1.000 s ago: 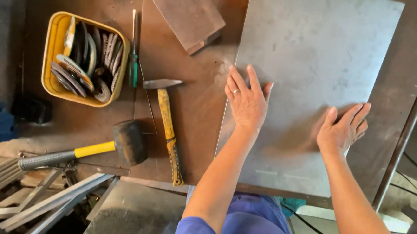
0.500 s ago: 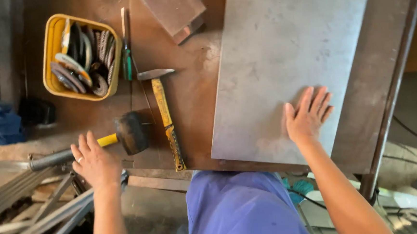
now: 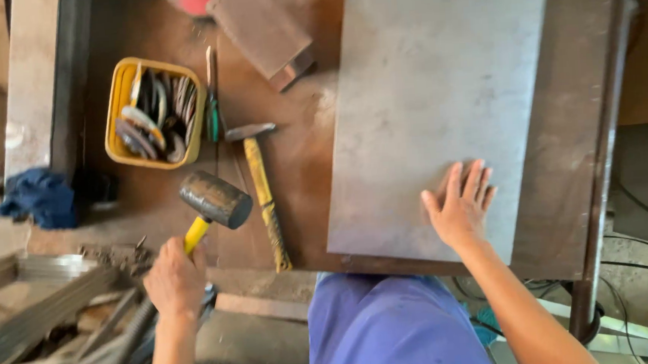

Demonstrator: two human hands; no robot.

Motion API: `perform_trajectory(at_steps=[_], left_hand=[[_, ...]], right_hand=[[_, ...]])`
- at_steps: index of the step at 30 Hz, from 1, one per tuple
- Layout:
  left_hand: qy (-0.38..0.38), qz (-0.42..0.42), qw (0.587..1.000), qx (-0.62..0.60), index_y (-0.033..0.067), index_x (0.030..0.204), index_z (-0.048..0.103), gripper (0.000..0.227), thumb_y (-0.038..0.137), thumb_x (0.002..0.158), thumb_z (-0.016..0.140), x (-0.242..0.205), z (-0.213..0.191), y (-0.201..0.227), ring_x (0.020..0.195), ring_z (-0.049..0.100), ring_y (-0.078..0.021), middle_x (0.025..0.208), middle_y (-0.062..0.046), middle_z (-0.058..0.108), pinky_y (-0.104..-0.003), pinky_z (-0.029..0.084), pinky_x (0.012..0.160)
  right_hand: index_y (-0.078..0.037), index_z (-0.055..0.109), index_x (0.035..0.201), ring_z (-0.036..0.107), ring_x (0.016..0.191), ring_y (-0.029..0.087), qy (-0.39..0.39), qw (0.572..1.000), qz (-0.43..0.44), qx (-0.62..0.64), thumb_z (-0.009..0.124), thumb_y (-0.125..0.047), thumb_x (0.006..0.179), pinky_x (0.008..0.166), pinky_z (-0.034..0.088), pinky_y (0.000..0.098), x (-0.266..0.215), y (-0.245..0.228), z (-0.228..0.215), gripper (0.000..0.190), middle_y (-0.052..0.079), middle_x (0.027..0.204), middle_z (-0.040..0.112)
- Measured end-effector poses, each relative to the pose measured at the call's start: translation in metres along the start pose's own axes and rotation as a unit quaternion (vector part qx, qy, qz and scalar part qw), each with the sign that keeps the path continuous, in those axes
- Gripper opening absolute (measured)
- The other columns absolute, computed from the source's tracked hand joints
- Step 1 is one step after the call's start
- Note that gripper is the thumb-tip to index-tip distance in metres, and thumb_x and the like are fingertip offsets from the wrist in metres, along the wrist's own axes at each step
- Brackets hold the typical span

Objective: The person tack welds a flat metal sheet panel on a workbench. They position the panel, hold a hammer and a steel block against the sheet, and use an arc welding electrode holder to strike arcs and deposit tack welds along the panel edges, then lift and turn the panel to weld other sides.

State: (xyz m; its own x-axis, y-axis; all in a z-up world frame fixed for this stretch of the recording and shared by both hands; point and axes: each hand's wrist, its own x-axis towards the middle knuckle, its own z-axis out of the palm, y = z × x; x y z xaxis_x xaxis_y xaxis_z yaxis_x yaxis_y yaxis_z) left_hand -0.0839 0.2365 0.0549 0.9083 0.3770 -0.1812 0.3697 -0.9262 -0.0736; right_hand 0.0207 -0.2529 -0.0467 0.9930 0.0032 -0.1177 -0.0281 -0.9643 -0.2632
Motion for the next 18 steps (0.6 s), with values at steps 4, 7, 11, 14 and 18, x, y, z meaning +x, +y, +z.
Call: perform_trajectory(at_steps=[4,7,11,14,18], left_hand=[[-0.023,-0.09,0.854,-0.512,0.0051,0.107,0.069,0.035,0.04,0.105,0.063,-0.007,-0.024,0.118,0.072,0.059,-0.0207,0.082,-0.004,0.062,-0.035,0.046,0.062],[-0.084,-0.036,0.612,-0.785,0.0039,0.105,0.071,0.031,0.03,0.11,0.055,0.003,-0.01,0.239,0.065,0.052,-0.0048,0.079,0.003,0.057,-0.023,0.046,0.057],[-0.149,0.104,0.589,-0.787,0.0039,0.11,0.069,0.028,0.028,0.111,0.055,0.001,-0.048,0.349,0.078,0.05,-0.0108,0.087,-0.001,0.056,-0.028,0.043,0.067],[-0.021,0.35,0.698,-0.625,0.0029,0.113,0.071,0.026,0.025,0.109,0.058,0.014,-0.029,0.391,0.111,0.062,-0.0264,0.114,-0.013,0.065,-0.039,0.051,0.096],[0.044,0.352,0.857,-0.374,0.0097,0.124,0.063,0.031,0.028,0.099,0.063,0.047,0.034,0.447,0.134,0.049,-0.0366,0.135,-0.016,0.058,-0.048,0.042,0.11]], right_hand=[[-0.001,0.058,0.136,0.054,0.136,0.038,-0.071,0.967,-0.036,0.24,0.066,-0.043,0.095,0.114,0.043,0.0449,-0.001,-0.054,-0.059,0.059,0.024,0.143,0.059],[-0.001,0.055,0.138,0.058,0.128,0.032,-0.157,0.914,-0.102,0.36,0.068,-0.034,0.095,0.106,0.043,0.039,-0.021,-0.089,-0.083,0.056,0.023,0.136,0.064],[-0.003,0.038,0.149,0.061,0.124,0.022,-0.225,0.816,-0.091,0.525,0.061,-0.025,0.098,0.104,0.047,0.0351,-0.036,-0.05,-0.098,0.06,0.018,0.133,0.064],[-0.007,0.06,0.13,0.064,0.065,0.017,-0.082,0.86,0.112,0.49,0.059,-0.021,0.1,0.061,0.053,0.0343,-0.035,0.006,-0.116,0.033,0.013,0.077,0.064],[-0.001,0.059,0.096,0.061,0.05,0.021,0.031,0.935,0.169,0.311,0.065,-0.022,0.099,0.049,0.048,0.0368,-0.048,0.051,-0.125,0.022,0.011,0.061,0.061]])
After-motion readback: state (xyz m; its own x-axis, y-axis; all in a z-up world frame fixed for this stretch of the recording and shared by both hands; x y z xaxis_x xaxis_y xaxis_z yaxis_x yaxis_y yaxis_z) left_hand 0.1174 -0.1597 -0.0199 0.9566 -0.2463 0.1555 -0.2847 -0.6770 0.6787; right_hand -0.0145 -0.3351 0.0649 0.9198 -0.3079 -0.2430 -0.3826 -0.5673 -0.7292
